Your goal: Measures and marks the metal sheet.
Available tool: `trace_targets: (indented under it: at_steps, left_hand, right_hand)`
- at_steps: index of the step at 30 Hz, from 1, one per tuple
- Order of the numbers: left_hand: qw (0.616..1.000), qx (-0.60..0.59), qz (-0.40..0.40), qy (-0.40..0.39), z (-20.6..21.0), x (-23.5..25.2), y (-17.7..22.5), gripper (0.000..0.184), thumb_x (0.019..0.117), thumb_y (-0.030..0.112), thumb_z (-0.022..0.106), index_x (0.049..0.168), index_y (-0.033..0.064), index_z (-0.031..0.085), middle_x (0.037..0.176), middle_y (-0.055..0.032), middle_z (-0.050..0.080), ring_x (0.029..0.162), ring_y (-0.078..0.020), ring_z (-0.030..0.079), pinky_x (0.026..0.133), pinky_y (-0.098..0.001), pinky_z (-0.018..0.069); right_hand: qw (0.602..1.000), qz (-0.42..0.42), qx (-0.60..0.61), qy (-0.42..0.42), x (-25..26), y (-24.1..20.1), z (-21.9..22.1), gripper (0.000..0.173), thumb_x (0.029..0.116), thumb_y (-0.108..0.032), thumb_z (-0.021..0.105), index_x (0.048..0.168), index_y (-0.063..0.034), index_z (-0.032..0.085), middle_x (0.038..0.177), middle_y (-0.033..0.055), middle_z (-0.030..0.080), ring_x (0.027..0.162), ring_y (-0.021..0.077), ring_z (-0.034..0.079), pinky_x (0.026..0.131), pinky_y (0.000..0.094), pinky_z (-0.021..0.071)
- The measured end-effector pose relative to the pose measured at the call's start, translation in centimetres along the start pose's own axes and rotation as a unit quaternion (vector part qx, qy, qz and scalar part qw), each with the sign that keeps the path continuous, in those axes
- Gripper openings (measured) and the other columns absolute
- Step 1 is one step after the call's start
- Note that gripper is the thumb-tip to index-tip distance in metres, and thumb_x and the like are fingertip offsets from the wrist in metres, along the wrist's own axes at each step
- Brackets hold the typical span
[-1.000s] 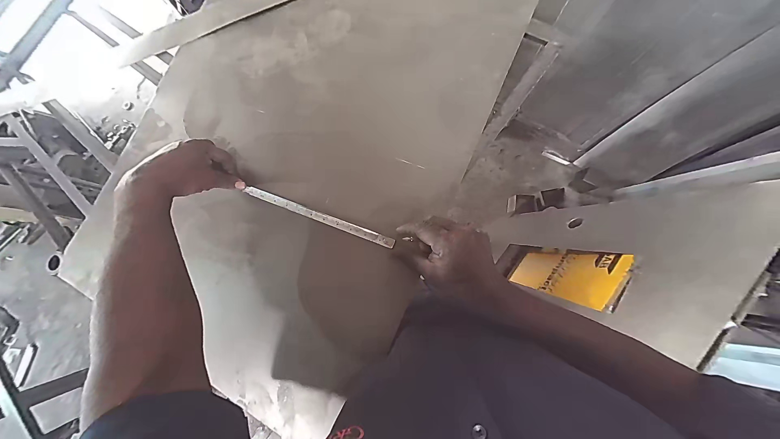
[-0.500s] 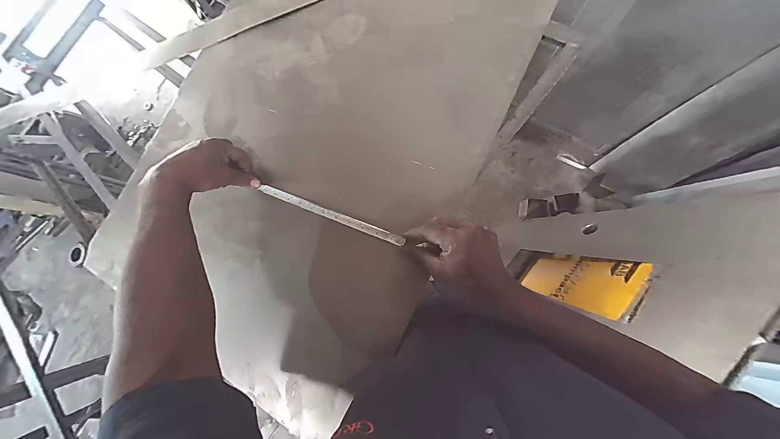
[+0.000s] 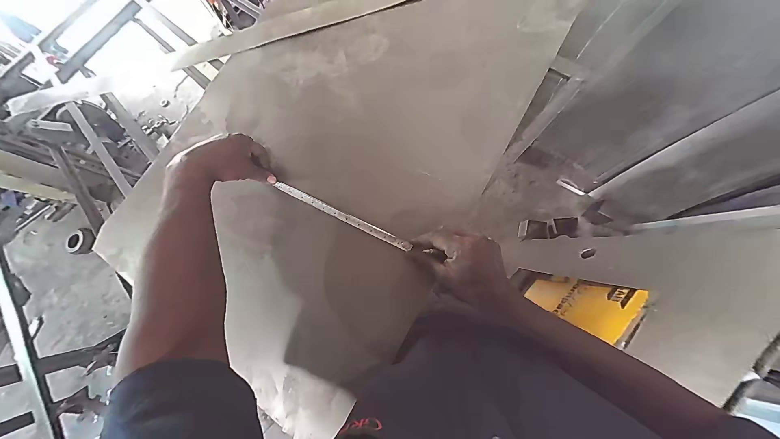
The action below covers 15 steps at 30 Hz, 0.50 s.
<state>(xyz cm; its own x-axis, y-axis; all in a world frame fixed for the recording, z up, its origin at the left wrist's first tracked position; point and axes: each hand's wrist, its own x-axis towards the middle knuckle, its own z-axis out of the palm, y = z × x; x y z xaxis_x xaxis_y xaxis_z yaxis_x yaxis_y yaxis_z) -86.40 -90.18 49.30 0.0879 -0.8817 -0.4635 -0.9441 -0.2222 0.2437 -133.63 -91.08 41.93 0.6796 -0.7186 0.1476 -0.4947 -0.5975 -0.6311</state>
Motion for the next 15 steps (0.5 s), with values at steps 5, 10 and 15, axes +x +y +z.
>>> trace_targets:
  at_steps: [5,10,15]
  left_hand:
    - [1.000,0.004,0.016,0.008,0.1,1.0,-0.6,0.015,0.0887,0.020,0.082,0.087,0.0075,0.074,0.085,-0.0121,0.069,0.084,-0.0290,0.066,0.079,-0.0574,0.0531]
    - [0.996,0.005,0.063,0.062,-1.8,3.7,2.3,0.018,0.0890,0.027,0.081,0.081,0.0138,0.071,0.084,-0.0075,0.066,0.083,-0.0267,0.064,0.072,-0.0574,0.0518]
    - [0.994,0.018,0.064,0.087,-4.8,8.0,7.9,0.021,0.0910,0.029,0.079,0.087,0.0102,0.073,0.086,-0.0122,0.068,0.084,-0.0316,0.065,0.075,-0.0630,0.0504]
  right_hand:
    - [0.999,0.016,0.017,-0.032,-0.1,0.4,-0.7,0.029,0.0939,-0.048,0.068,0.107,-0.0248,0.078,0.094,-0.0017,0.074,0.080,0.0182,0.071,0.065,0.0489,0.0563]
    - [0.997,0.065,0.031,-0.005,1.2,3.7,-4.9,0.028,0.0910,-0.046,0.074,0.108,-0.0247,0.078,0.090,-0.0017,0.072,0.075,0.0157,0.067,0.067,0.0462,0.0561]
    - [0.992,0.086,0.068,0.060,3.4,8.6,-7.8,0.024,0.0910,-0.041,0.076,0.107,-0.0239,0.078,0.083,-0.0046,0.068,0.063,0.0089,0.057,0.059,0.0358,0.0502]
